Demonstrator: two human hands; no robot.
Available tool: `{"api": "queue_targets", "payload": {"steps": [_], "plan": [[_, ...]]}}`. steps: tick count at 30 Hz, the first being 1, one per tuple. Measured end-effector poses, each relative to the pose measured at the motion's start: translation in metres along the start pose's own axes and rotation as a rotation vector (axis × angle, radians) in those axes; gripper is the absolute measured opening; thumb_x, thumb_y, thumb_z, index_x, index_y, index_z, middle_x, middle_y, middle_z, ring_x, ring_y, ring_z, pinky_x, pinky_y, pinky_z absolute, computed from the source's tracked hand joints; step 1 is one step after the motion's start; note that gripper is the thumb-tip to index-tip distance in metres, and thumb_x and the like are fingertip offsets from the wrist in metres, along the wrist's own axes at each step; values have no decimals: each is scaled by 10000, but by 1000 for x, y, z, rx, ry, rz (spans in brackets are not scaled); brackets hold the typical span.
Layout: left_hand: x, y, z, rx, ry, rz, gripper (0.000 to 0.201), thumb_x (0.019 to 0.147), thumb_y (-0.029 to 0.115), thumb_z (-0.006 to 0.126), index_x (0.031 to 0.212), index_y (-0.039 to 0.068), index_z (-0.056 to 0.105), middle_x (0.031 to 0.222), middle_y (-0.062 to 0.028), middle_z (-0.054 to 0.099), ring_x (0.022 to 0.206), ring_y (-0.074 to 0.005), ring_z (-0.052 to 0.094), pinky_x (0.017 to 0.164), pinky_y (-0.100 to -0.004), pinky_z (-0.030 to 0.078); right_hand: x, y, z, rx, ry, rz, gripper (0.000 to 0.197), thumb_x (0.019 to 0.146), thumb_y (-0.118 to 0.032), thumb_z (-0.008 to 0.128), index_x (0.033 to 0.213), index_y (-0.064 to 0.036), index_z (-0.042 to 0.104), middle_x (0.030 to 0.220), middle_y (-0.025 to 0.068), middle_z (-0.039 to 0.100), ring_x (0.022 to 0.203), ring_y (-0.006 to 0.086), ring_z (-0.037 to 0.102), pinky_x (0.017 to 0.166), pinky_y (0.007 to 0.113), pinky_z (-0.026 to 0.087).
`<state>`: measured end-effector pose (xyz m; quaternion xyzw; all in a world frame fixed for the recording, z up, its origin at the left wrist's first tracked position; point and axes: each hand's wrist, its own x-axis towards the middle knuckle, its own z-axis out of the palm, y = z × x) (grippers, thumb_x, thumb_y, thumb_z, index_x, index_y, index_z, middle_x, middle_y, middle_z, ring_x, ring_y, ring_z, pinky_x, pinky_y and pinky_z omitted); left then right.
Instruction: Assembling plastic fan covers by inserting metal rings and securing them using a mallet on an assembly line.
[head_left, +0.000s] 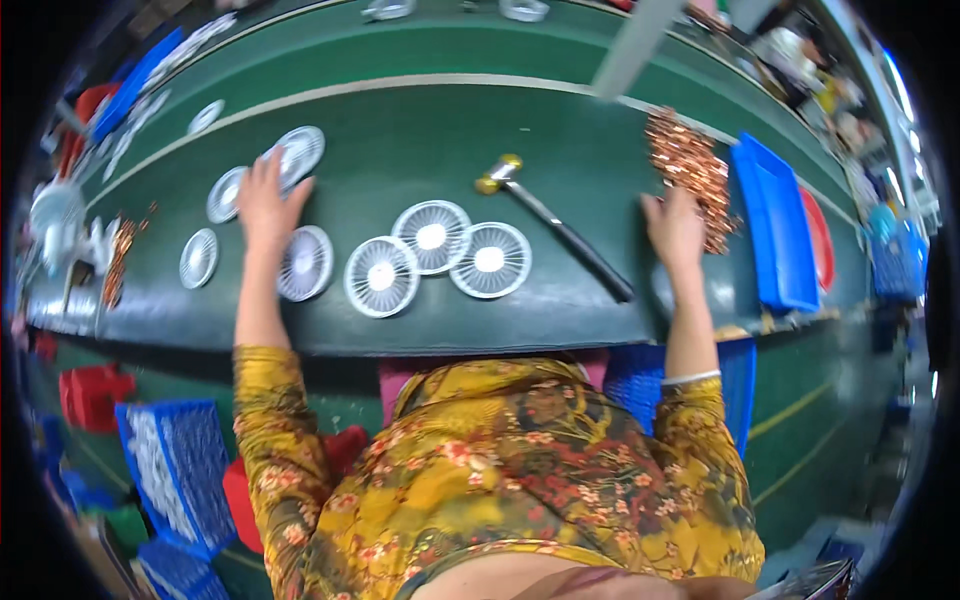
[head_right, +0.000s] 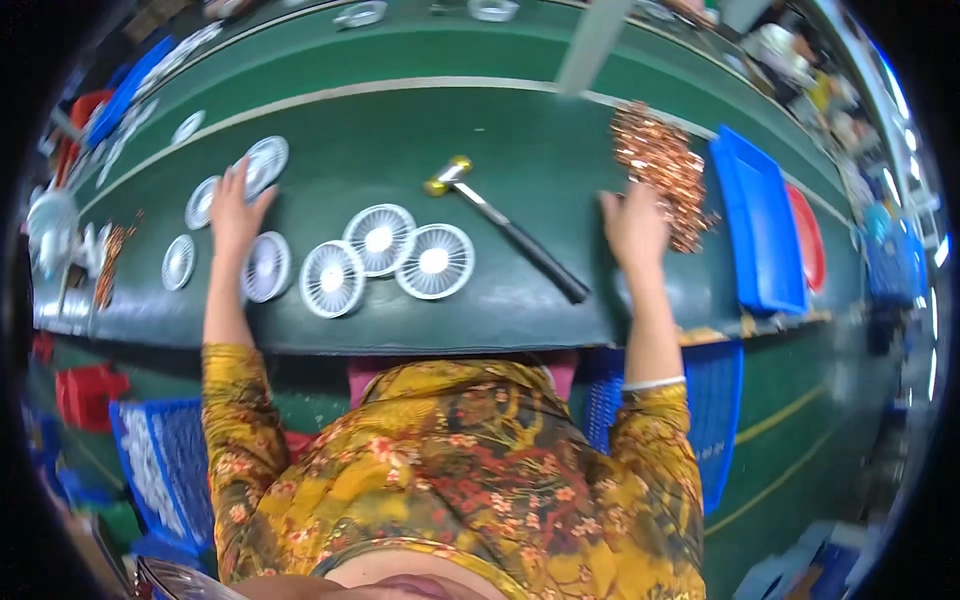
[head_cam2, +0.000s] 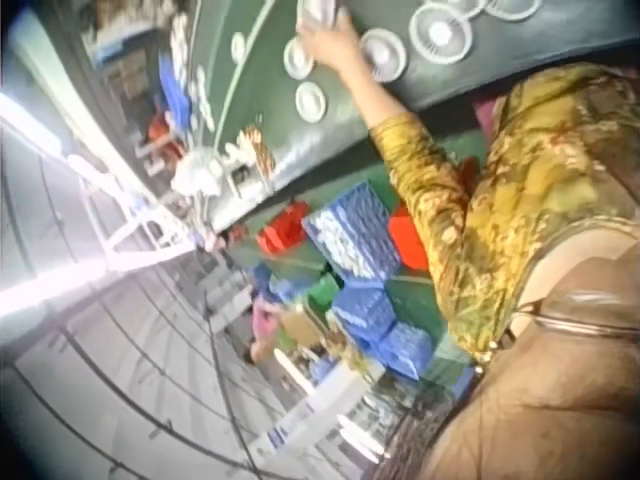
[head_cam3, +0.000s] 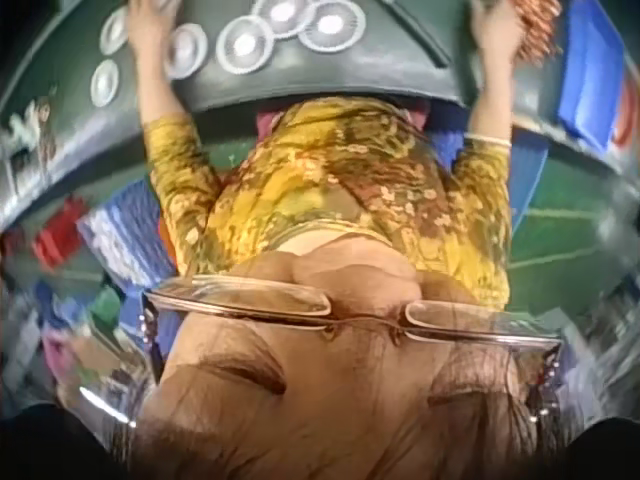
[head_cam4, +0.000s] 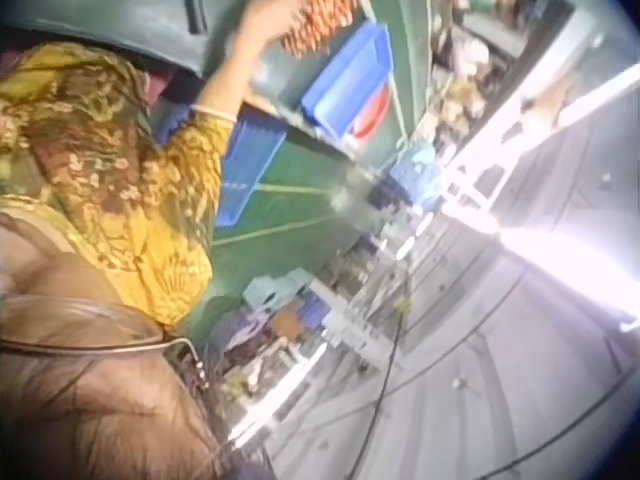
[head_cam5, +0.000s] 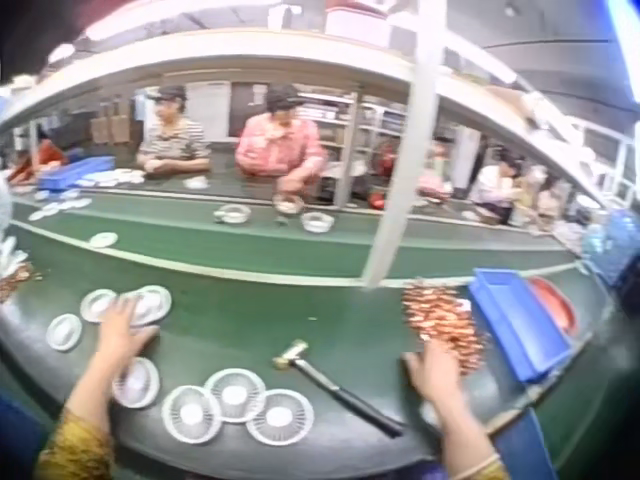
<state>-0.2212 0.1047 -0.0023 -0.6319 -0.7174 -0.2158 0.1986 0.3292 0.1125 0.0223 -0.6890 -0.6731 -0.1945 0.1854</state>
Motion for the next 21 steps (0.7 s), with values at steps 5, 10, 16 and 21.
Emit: {"api": "queue_targets", "payload": {"steps": [5,10,16,21], "plan": [[-1,-26,-10,-129,-46,-209,391,903,306,571,1277,191,575,1111,-139,635,1072,-369,562,933,-479,400,-13,-33,-3,308,-132,-34,181,881,-226,597,895,-46,593,878,156,625,772,343,635,671,419,515],[-29,47,-61,-499,340,-203,298,938,173,567,1198,29,588,853,-137,634,714,-229,588,635,-339,463,-36,-73,-54,821,134,-205,78,810,-19,667,879,-20,629,836,103,626,714,253,606,622,335,489],[-84,179,-117,-1265,-143,-335,311,1004,221,441,1133,-36,558,1027,-85,604,944,-166,550,850,-292,442,-54,-129,-94,828,263,-543,220,669,-5,752,851,-58,640,827,70,615,719,247,600,612,343,484],[-96,211,-110,-1703,-270,-333,314,1014,239,430,1176,-20,502,971,-49,569,871,-107,516,779,-256,440,-55,-167,-107,902,233,-689,215,653,-4,750,824,-59,632,806,59,623,711,241,601,625,347,471]]}}
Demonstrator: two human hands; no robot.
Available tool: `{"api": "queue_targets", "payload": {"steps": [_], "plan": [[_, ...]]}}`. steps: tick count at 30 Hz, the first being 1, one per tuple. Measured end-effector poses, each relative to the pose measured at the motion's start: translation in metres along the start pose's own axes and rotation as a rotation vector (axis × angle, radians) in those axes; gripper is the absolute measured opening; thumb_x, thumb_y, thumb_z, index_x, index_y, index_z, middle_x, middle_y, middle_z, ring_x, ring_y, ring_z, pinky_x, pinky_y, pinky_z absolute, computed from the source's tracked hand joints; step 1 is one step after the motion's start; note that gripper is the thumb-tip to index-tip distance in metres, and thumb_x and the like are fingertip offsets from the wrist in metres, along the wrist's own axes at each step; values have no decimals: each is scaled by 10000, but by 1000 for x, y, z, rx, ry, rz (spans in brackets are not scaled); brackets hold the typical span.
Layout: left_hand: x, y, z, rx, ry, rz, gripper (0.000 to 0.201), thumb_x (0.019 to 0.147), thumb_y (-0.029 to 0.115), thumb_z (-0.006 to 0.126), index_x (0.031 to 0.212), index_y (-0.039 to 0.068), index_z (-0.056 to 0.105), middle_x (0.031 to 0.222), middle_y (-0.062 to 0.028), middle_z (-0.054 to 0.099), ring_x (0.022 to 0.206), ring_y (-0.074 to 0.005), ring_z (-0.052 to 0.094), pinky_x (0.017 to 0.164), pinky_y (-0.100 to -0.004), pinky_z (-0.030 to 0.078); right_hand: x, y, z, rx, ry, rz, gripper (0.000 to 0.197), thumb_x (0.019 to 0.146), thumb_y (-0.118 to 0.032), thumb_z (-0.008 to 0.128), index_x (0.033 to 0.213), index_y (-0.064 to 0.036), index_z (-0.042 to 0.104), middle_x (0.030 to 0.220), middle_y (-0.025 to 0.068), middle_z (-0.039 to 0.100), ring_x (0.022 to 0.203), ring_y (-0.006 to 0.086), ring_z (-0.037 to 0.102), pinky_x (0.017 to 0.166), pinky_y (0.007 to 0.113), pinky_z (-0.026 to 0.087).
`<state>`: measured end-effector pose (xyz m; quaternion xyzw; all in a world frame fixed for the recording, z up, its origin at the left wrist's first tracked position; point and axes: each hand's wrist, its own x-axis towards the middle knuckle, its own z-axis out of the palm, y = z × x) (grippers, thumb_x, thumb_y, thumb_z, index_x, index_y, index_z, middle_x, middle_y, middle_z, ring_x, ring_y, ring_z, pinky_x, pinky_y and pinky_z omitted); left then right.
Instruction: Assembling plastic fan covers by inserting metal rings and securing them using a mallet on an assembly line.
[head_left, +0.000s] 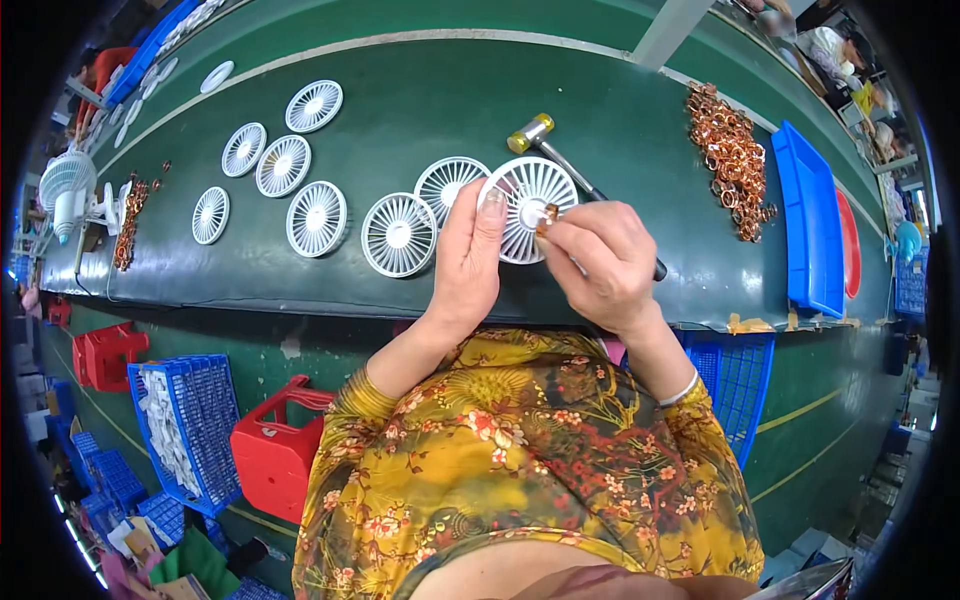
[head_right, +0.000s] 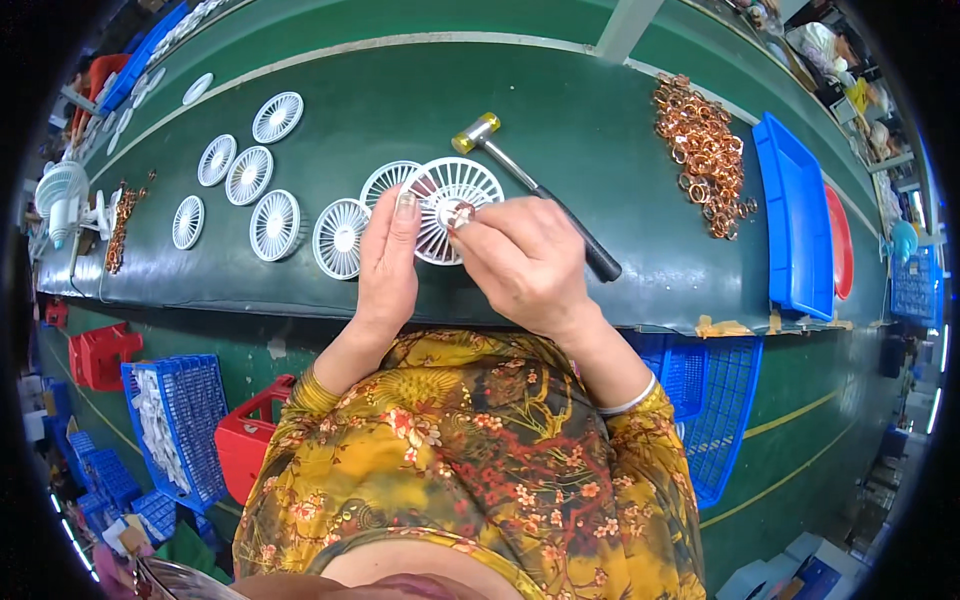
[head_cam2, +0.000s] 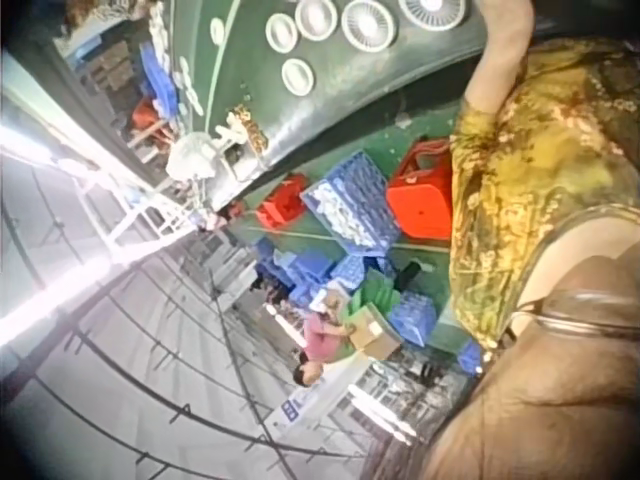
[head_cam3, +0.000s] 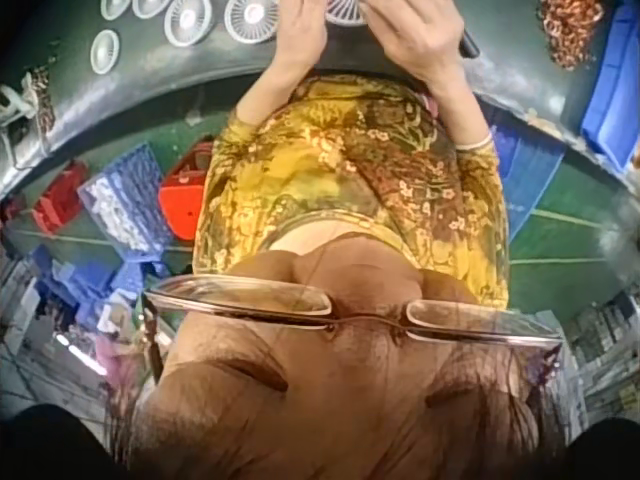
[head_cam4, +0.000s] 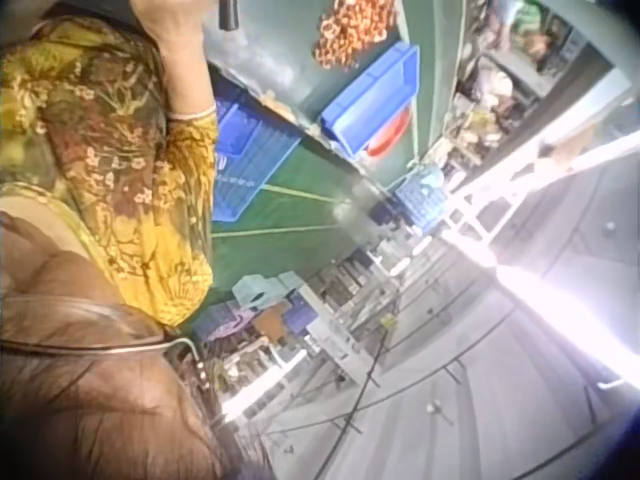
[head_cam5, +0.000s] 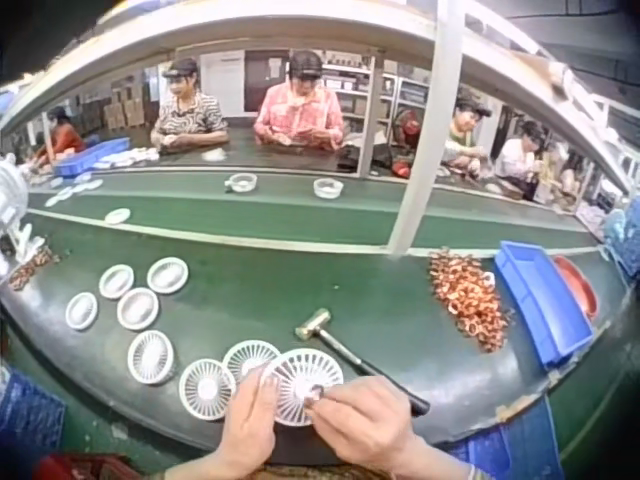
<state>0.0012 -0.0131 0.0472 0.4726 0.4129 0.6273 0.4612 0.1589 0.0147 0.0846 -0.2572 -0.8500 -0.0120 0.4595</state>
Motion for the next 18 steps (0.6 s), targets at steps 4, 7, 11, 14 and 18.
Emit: {"api": "queue_targets", "payload": {"steps": [4,7,11,14,18], "plan": [[-2,-2,-2,175,36,83,268,989,157,456,1194,-16,465,953,-67,573,831,-110,528,747,-255,453,5,-6,12,-17,-159,173,150,731,-25,689,844,-47,593,818,75,622,733,266,590,655,361,448],[-10,-7,5,66,63,45,220,915,38,476,1125,-20,442,932,-89,572,813,-122,540,738,-275,465,3,-9,16,-11,-217,266,127,752,-17,663,842,-37,575,805,85,602,729,280,578,650,371,443],[-13,-15,3,111,44,74,176,895,2,460,1070,-10,441,937,-78,542,824,-100,519,766,-257,470,-10,-11,22,-1,-175,319,172,748,-73,676,887,-51,578,831,90,571,774,281,559,683,383,437],[-8,-11,8,-207,1,-15,252,886,-20,469,1133,0,421,1045,-59,526,916,-104,524,829,-270,461,-11,-11,23,-122,69,332,249,751,-111,701,971,-42,606,927,93,615,889,285,577,767,387,441],[0,10,-4,-468,-143,-182,443,882,11,500,1313,-28,408,1220,-107,538,1110,-148,532,924,-286,448,-1,-4,-4,-132,-116,135,267,745,-187,738,1001,-121,705,1212,-2,629,1245,269,480,1033,450,319]]}}
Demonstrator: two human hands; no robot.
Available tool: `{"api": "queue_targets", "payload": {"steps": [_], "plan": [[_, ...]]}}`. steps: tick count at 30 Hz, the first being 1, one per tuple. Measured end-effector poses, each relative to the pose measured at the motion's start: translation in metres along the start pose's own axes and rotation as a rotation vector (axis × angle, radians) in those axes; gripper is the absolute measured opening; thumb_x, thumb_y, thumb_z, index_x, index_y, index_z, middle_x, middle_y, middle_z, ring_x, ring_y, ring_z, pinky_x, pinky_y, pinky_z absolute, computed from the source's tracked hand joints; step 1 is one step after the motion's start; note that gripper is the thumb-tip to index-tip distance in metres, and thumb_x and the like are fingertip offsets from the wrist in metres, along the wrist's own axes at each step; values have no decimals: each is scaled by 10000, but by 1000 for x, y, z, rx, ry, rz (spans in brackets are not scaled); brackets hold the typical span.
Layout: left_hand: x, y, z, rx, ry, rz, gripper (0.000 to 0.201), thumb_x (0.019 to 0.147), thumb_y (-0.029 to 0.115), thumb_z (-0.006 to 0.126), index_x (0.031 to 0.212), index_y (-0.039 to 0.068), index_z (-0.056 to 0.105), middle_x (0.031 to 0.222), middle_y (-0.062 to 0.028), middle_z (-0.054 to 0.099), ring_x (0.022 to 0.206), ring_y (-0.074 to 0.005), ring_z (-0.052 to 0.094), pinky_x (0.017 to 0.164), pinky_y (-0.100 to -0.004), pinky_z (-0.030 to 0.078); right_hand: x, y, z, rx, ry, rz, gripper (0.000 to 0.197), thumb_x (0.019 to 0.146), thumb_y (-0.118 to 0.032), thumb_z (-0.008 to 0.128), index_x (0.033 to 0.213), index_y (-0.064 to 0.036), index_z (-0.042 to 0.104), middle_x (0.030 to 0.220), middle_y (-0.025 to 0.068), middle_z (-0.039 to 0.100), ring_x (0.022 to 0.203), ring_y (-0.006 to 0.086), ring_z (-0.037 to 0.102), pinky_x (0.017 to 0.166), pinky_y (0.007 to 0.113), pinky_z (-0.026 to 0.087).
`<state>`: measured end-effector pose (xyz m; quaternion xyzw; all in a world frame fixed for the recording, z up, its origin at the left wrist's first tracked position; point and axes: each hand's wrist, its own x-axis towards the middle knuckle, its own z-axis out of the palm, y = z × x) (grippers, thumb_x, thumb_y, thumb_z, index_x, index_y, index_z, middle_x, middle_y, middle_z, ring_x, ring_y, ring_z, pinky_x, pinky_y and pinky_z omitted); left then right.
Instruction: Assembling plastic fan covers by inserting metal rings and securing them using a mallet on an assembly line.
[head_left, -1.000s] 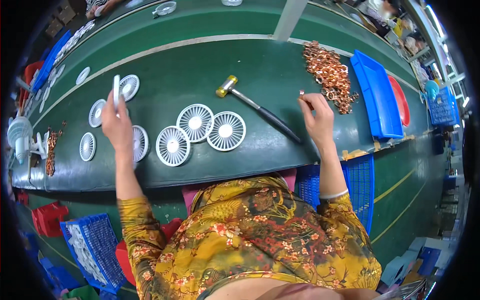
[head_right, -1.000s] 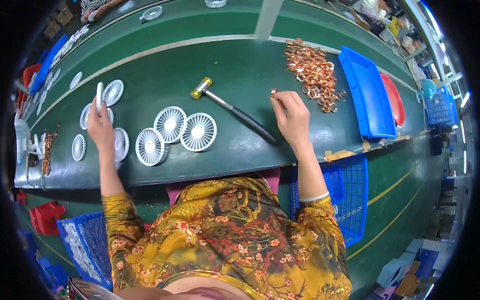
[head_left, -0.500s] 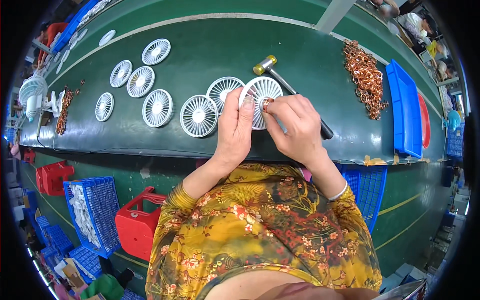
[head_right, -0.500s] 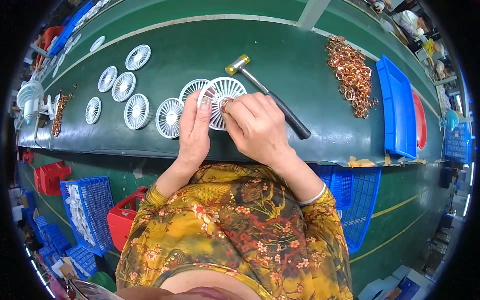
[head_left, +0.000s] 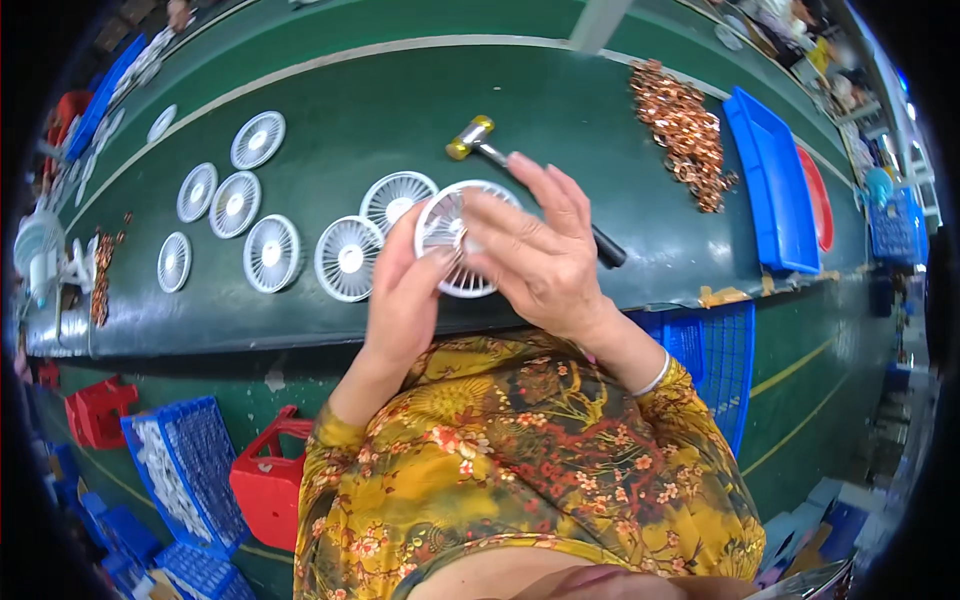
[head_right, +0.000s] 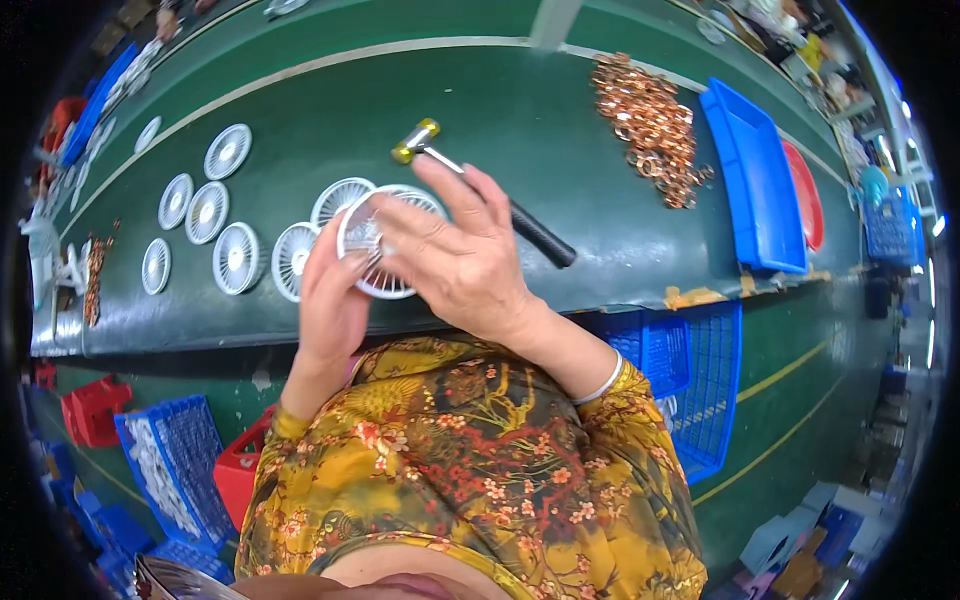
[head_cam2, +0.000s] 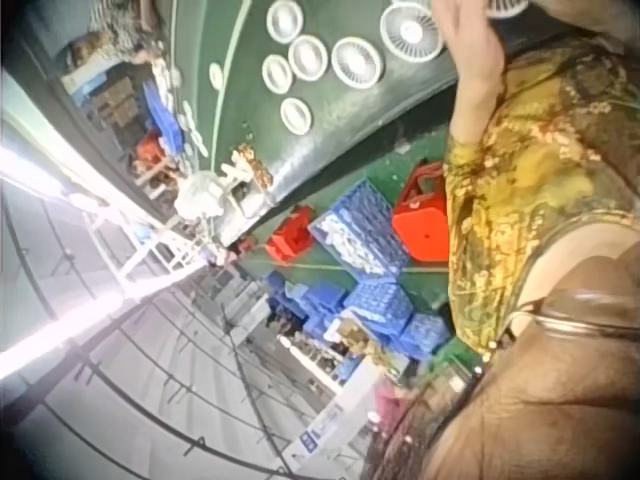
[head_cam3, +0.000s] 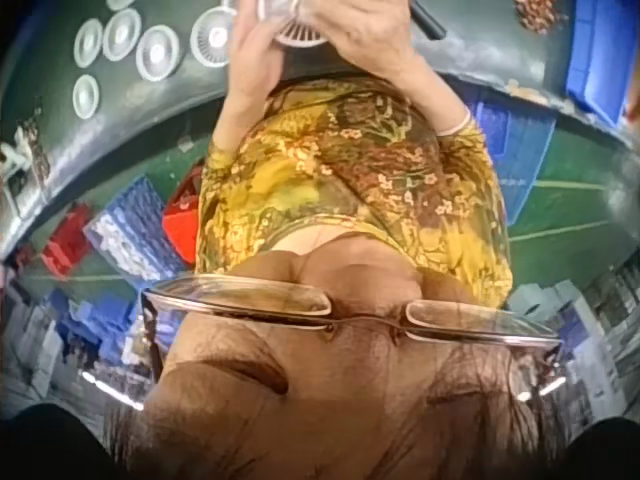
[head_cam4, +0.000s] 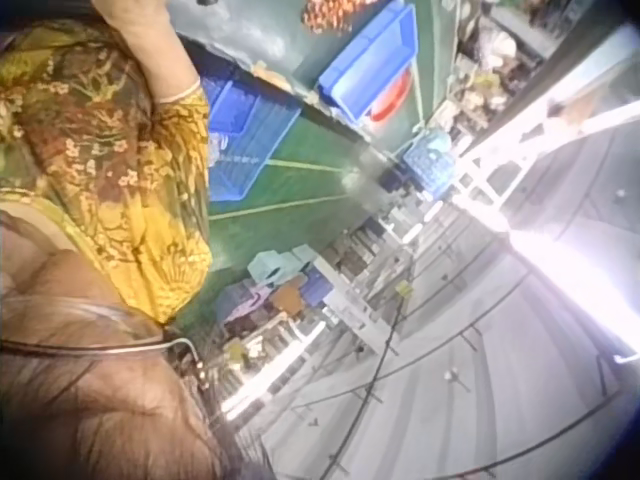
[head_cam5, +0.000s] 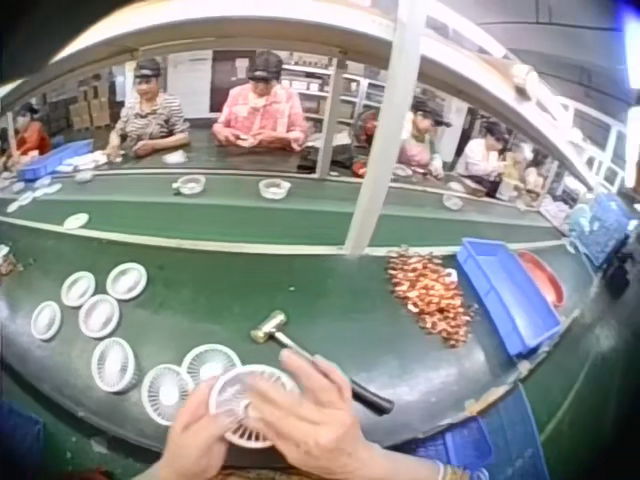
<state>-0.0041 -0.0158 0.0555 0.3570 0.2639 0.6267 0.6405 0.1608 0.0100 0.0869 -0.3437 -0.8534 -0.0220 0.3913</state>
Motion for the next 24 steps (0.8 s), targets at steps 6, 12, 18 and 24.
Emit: {"api": "queue_targets", "payload": {"steps": [6,12,18,24], "plan": [[-8,1,2,155,-74,-81,405,904,79,618,1265,-33,473,1104,-81,622,972,-123,616,863,-262,504,-16,35,-5,536,-211,-52,351,769,-135,741,1110,-76,681,1228,138,613,1213,356,520,992,415,410],[-2,-28,4,1078,-403,436,355,814,50,659,1156,28,571,1019,-150,675,872,-283,676,731,-352,547,-40,121,-22,-116,55,629,302,852,-186,652,1105,-22,639,959,136,666,780,218,644,705,309,516],[24,-74,23,1545,-708,720,330,782,102,586,1110,141,588,1187,-101,585,1161,-268,535,1003,-462,405,-83,215,-44,-760,-230,867,271,898,-275,522,913,-13,589,903,230,641,799,399,651,724,485,526],[39,-88,22,1583,-551,606,431,809,362,663,1188,177,573,1386,-140,430,1347,-315,323,1102,-536,231,-73,184,-44,-596,-106,689,191,872,-232,619,866,-41,629,820,145,628,722,311,640,666,420,502]]}}
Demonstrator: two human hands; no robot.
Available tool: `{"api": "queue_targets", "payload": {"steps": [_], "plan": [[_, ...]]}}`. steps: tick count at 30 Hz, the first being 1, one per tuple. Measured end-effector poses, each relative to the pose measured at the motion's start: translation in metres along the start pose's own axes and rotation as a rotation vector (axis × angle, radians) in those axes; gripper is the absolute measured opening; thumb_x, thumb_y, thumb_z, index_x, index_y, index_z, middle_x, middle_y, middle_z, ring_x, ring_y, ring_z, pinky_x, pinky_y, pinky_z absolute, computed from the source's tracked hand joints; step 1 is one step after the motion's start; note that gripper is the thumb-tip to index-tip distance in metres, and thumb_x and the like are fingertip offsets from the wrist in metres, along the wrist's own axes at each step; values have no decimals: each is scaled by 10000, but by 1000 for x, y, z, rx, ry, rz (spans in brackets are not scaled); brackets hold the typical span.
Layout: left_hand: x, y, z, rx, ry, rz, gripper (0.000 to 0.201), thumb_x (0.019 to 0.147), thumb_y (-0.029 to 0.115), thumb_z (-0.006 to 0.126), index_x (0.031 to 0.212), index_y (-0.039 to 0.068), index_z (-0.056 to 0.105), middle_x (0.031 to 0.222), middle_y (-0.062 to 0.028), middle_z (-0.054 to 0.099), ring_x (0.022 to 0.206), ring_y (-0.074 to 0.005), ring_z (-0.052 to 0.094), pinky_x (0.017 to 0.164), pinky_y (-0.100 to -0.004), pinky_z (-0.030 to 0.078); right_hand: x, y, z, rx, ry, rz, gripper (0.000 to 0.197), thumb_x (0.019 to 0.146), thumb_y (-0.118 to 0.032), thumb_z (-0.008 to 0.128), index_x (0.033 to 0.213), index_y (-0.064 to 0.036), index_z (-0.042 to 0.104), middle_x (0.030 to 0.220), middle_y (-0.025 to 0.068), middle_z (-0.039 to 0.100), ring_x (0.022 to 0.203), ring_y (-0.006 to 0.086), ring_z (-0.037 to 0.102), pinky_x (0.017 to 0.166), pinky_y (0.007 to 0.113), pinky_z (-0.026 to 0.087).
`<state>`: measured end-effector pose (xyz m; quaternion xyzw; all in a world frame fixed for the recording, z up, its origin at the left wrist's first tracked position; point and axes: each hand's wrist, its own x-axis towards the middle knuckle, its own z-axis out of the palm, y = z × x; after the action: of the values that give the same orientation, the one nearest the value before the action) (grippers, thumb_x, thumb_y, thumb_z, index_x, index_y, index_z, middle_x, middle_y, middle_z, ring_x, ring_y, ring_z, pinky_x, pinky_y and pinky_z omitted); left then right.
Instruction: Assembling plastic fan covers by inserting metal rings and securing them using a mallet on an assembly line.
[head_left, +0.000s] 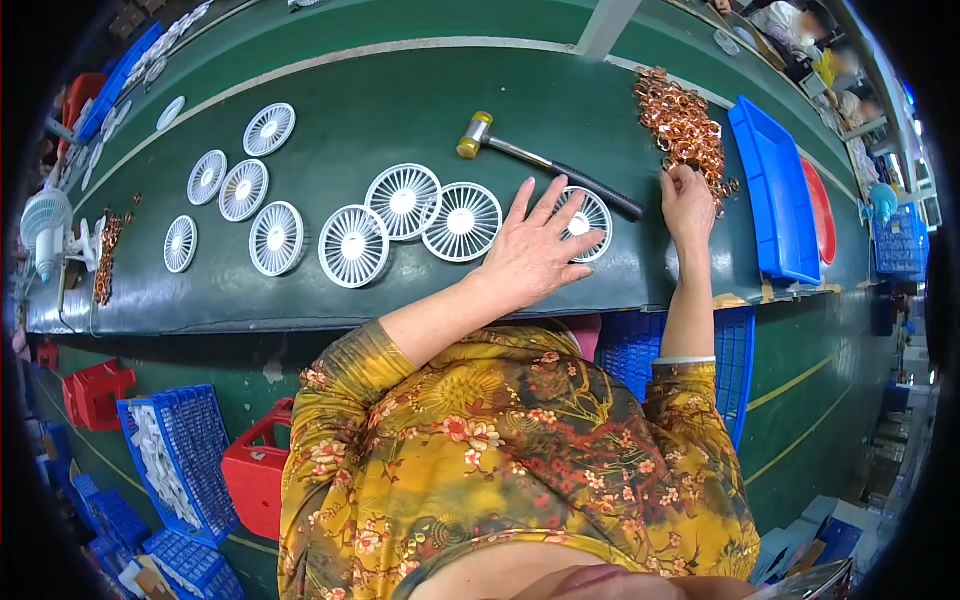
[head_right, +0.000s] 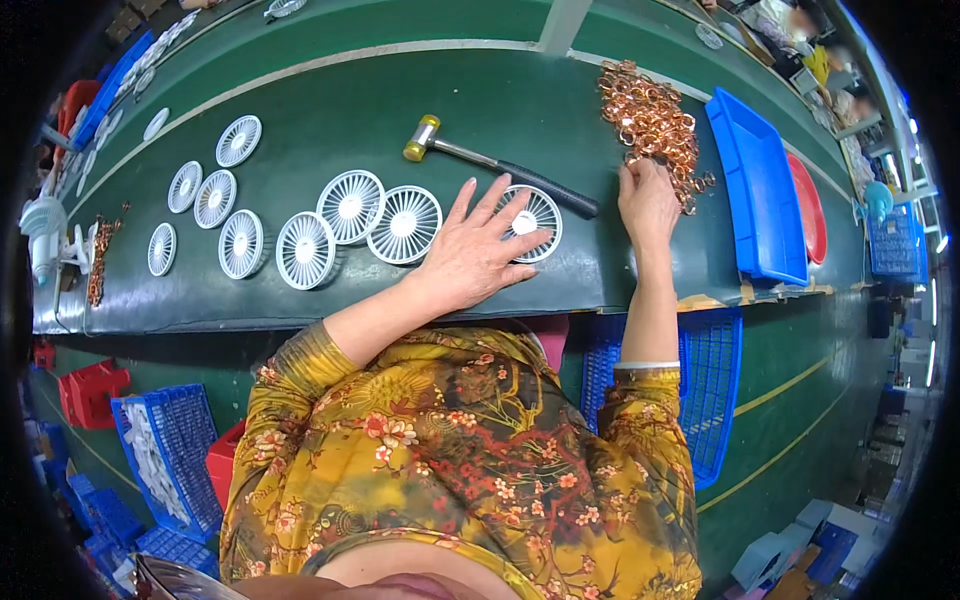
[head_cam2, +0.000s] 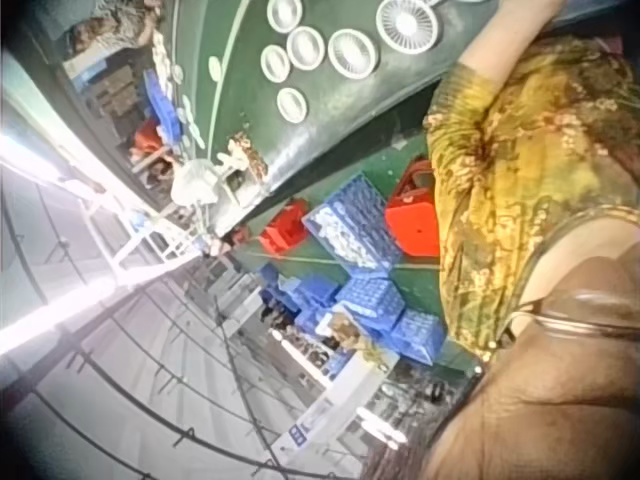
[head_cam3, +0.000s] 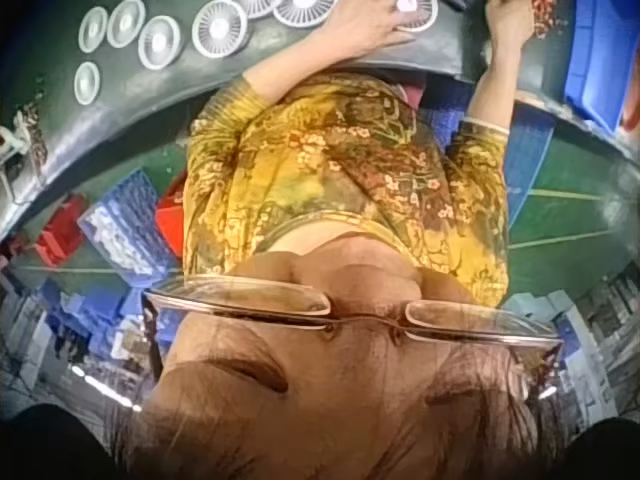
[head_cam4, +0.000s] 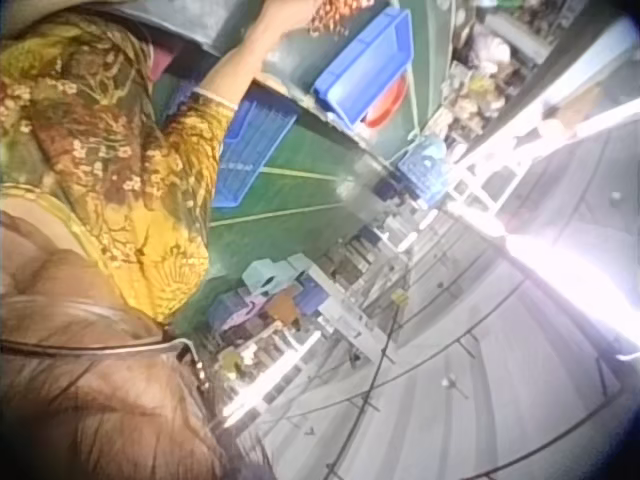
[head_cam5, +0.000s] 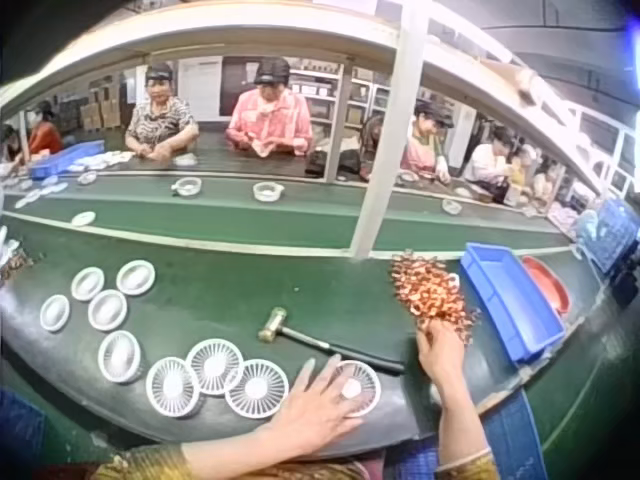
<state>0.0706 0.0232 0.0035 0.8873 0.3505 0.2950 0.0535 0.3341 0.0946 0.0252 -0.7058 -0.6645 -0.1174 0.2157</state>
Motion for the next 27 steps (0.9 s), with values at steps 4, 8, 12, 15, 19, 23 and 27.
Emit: {"api": "queue_targets", "payload": {"steps": [4,8,12,15,19,23,27], "plan": [[-14,2,-22,-104,126,-21,361,802,304,689,1110,125,632,1346,-176,463,1297,-346,398,1073,-494,321,-14,-56,-19,476,27,-169,97,845,-105,662,868,-14,641,792,106,608,648,220,592,613,304,472],[-29,-6,-71,-129,352,0,300,738,106,731,1030,98,664,1246,-158,561,1184,-350,529,976,-435,455,-28,-60,-28,506,111,-233,91,833,-82,679,877,-12,643,775,87,600,620,185,558,584,290,454],[-56,-79,-119,229,532,-314,313,756,130,705,1055,76,630,1135,-176,597,1102,-370,548,961,-450,430,-41,-25,-32,478,147,-211,82,851,-78,669,905,-19,650,793,75,600,637,157,552,584,271,453],[-90,-138,-154,455,364,-816,553,760,348,736,1144,-14,570,1054,-228,593,1019,-382,553,906,-462,438,-48,-18,-41,490,91,-107,86,866,-88,665,904,-12,650,798,54,603,644,115,536,573,242,440],[-134,-192,-165,498,129,-1113,480,796,337,670,1171,50,583,1058,-205,647,998,-364,617,839,-455,495,-52,-47,-49,557,121,-144,73,839,-52,671,899,-13,653,836,92,626,706,171,590,615,271,473],[-140,-195,-188,577,379,-1175,319,882,274,577,1084,31,619,902,-209,672,816,-366,660,710,-441,508,-45,-94,-52,718,171,-299,104,816,10,678,915,18,647,895,90,643,765,144,597,669,244,481],[-102,-122,-166,-72,826,-799,228,927,229,584,978,8,609,854,-73,635,754,-123,564,696,-296,467,-48,-128,-62,760,250,-457,187,724,27,731,896,-12,668,871,107,655,767,239,619,662,312,495]]}}
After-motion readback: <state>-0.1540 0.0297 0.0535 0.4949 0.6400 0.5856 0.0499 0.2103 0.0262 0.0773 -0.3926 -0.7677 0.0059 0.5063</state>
